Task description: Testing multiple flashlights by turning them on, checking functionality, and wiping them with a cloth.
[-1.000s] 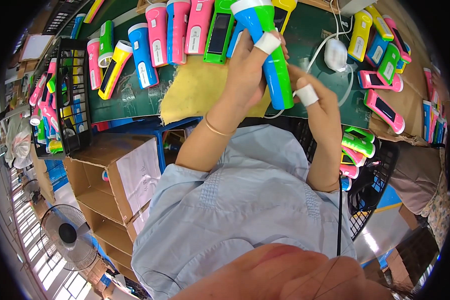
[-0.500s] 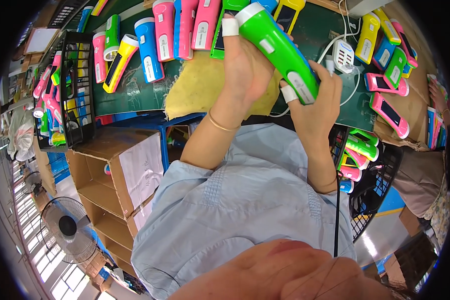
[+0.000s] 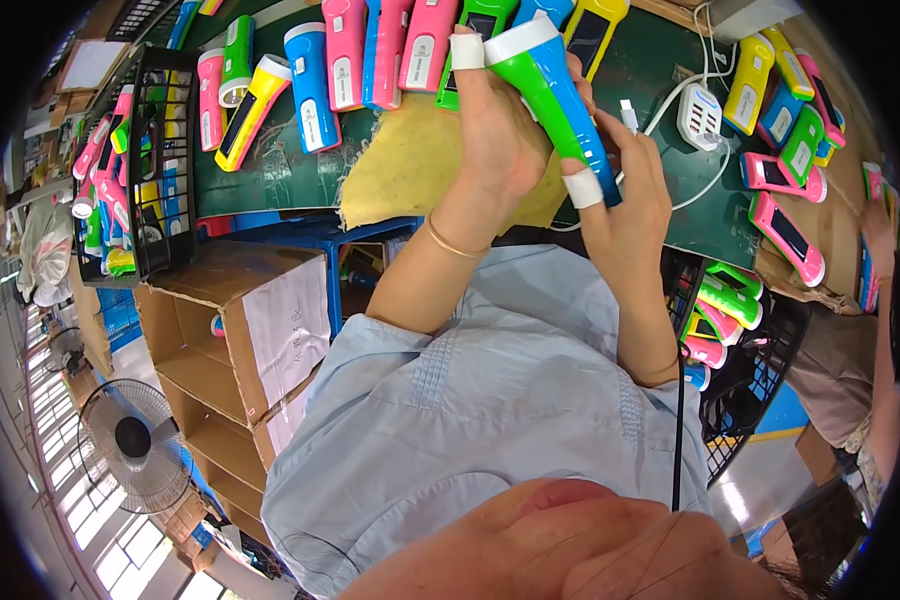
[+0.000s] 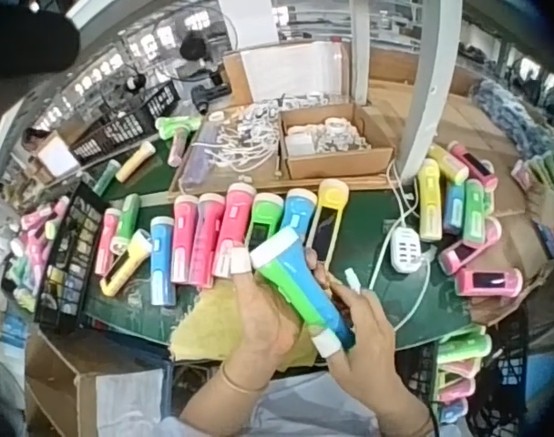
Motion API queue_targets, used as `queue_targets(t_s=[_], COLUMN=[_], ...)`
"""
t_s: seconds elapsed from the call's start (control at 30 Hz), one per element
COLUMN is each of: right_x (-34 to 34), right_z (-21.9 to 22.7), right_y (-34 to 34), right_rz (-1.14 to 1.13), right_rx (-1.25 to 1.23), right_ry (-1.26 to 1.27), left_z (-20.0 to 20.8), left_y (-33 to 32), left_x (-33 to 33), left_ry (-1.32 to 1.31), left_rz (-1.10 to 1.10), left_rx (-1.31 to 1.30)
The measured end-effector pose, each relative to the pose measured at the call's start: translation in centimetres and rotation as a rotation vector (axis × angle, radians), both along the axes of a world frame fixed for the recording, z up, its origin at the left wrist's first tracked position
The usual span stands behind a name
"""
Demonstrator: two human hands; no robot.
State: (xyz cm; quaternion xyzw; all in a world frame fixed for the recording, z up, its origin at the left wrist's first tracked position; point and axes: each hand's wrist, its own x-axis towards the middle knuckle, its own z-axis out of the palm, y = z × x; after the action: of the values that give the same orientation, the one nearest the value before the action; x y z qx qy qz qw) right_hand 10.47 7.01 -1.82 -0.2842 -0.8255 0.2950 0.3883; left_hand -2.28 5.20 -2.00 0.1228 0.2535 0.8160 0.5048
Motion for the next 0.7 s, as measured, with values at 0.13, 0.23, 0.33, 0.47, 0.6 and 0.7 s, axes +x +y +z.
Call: queue_targets(t_s=[0.13, 0.23, 0.33, 0.47, 0.6, 0.7], right_x=[0.3, 1.2, 2.7, 3.6, 0.7, -2.0], right_z=[-0.8, -1.7, -1.7, -1.8, -1.6, -1.0], right_y=[0.8, 0.9, 1.2, 2.0, 1.8, 1.4], right_rz=[0.18, 0.213, 0.215, 0.16, 0.258, 0.339], right_rx=[-0.419, -0.47, -0.664, -0.674, -0.725, -0.637], right_ry=[0.088, 0.012, 0.063, 0.035, 0.087, 0.019], left_z=[0.6, 0.8, 3.5, 11.3, 10.6, 7.0], left_y=[-0.6, -1.5, -5.1, -10.9, -11.3, -7.2], left_x=[-0.3, -1.4, -7.9, -18.3, -15.5, -11.3], left_ry=[-0.065, 0.157, 1.009, 0.928, 0.654, 0.361], left_rz=[0.035, 0.096, 0.534, 0.618, 0.479, 0.309], left_rx=[-0.103, -0.26, -0.307, -0.352, -0.421, -0.385])
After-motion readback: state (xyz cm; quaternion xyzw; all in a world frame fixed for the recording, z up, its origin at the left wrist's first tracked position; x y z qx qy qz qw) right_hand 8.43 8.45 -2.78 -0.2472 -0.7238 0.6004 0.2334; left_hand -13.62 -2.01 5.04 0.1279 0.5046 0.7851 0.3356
